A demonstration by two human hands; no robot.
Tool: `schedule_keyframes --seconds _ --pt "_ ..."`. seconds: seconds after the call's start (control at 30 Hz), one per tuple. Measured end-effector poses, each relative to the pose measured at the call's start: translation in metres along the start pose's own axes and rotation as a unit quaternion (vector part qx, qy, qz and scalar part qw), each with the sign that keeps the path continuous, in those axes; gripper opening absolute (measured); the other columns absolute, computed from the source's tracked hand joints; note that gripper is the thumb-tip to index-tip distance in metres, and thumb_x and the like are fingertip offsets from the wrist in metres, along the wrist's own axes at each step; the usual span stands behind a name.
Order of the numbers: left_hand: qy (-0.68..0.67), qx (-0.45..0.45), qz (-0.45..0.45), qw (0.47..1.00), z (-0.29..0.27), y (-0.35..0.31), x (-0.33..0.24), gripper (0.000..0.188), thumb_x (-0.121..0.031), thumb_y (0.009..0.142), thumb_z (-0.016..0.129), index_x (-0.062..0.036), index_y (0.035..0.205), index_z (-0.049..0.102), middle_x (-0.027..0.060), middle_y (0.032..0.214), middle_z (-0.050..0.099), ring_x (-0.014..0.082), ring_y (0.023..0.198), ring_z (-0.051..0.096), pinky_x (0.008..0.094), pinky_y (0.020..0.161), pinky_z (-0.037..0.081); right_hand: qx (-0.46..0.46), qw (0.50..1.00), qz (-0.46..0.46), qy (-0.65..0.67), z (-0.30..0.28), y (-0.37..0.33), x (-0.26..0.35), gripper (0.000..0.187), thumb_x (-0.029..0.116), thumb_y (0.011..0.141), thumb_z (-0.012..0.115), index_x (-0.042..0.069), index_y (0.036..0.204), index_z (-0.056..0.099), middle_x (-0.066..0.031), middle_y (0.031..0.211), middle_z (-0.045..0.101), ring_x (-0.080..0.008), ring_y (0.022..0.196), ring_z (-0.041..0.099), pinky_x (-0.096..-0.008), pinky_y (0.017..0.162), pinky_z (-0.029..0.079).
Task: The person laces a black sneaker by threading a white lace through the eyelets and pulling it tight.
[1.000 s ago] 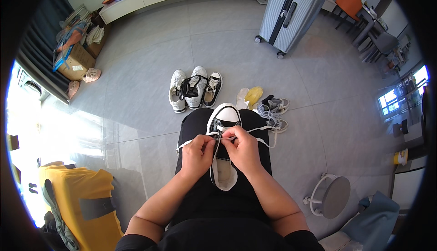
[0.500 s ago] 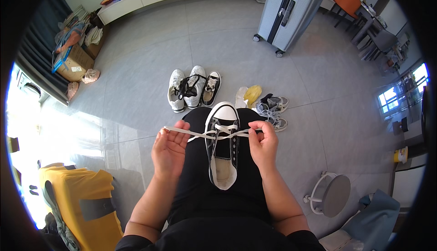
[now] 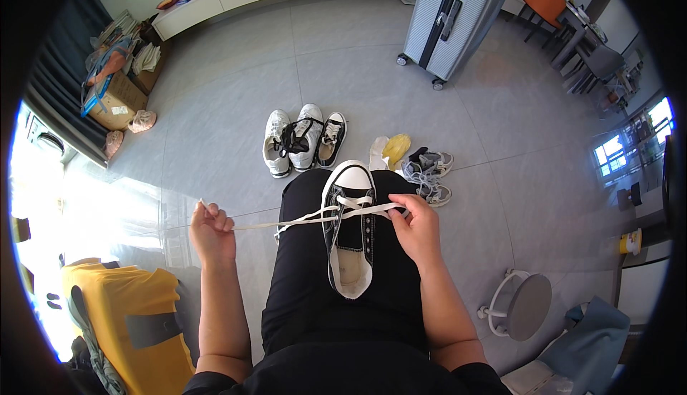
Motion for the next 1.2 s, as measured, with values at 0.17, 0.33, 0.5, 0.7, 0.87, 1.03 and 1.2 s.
schedule_keyframes --seconds 0.17,0.33,0.5,0.7,0.87,1.03,1.2 --pt "0.096 -0.002 0.079 0.992 -0.010 0.005 -0.020 0.011 -0.018 0.093 0.047 -0.0105 0.088 0.053 -0.0016 0.065 0.047 0.0048 0.049 0.033 0.0203 0.041 0.021 -0.040 0.999 -0.005 0.006 -0.005 0.000 0.000 0.021 0.001 0.080 0.066 0.005 0.101 0.067 -0.0065 0.083 0.064 -0.0153 0.059 0.056 -0.0266 0.056 0.045" --pt "0.361 0.174 0.107 0.910 0.042 -0.034 0.005 0.011 -0.008 0.087 0.054 -0.0034 0.090 0.063 -0.0017 0.072 0.055 0.0026 0.056 0.041 0.0183 0.048 0.029 -0.044 0.998 -0.030 0.043 -0.004 -0.001 0.016 0.018 -0.002 0.080 0.064 0.004 0.098 0.066 -0.0057 0.080 0.062 -0.0128 0.057 0.056 -0.0254 0.054 0.045" --pt "0.539 0.351 0.274 0.715 0.107 -0.095 0.061 0.012 -0.005 0.075 0.069 -0.0045 0.087 0.069 0.0059 0.075 0.063 0.0146 0.055 0.057 0.0271 0.049 0.044 -0.057 0.994 -0.048 0.079 0.000 -0.001 0.027 0.019 -0.005 0.080 0.064 0.003 0.096 0.067 0.0004 0.078 0.057 -0.0042 0.055 0.043 -0.0192 0.050 0.036" --pt "0.600 0.332 0.291 0.667 0.109 -0.094 0.079 0.008 -0.004 0.073 0.068 -0.0029 0.081 0.067 0.0082 0.072 0.061 0.0187 0.056 0.058 0.0293 0.052 0.047 -0.062 0.995 -0.047 0.057 -0.002 -0.004 0.023 0.019 -0.006 0.080 0.065 0.003 0.097 0.067 -0.0001 0.079 0.058 -0.0044 0.055 0.044 -0.0199 0.050 0.036" --pt "0.601 0.302 0.249 0.697 0.098 -0.080 0.065 0.008 -0.006 0.071 0.068 -0.0023 0.077 0.066 0.0077 0.068 0.060 0.0174 0.056 0.057 0.0294 0.054 0.047 -0.065 0.995 -0.046 0.058 0.002 -0.004 0.018 0.019 -0.004 0.080 0.066 0.003 0.098 0.067 -0.0011 0.080 0.061 -0.0048 0.053 0.044 -0.0201 0.049 0.036" --pt "0.617 0.258 0.206 0.714 0.073 -0.064 0.043 0.007 -0.006 0.069 0.069 -0.0017 0.072 0.064 0.0085 0.064 0.059 0.0183 0.056 0.056 0.0307 0.055 0.046 -0.038 0.997 -0.037 0.057 0.008 -0.004 0.020 0.019 -0.001 0.081 0.067 0.003 0.099 0.066 -0.0029 0.083 0.062 -0.0073 0.053 0.047 -0.0215 0.049 0.039" --pt "0.667 0.208 0.205 0.685 0.048 -0.050 0.033 0.007 -0.008 0.066 0.066 -0.0021 0.070 0.064 0.0084 0.062 0.057 0.0201 0.057 0.057 0.0317 0.055 0.046 -0.013 0.997 -0.041 0.061 0.012 -0.005 0.022 0.020 -0.001 0.081 0.066 0.004 0.100 0.065 -0.0052 0.088 0.063 -0.0122 0.054 0.053 -0.0242 0.051 0.044"
Point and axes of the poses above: each hand's wrist, its own y-axis towards the middle knuckle, its own z-axis out of the palm, x = y × z, the point moved 5 cm from there along y, towards the middle knuckle
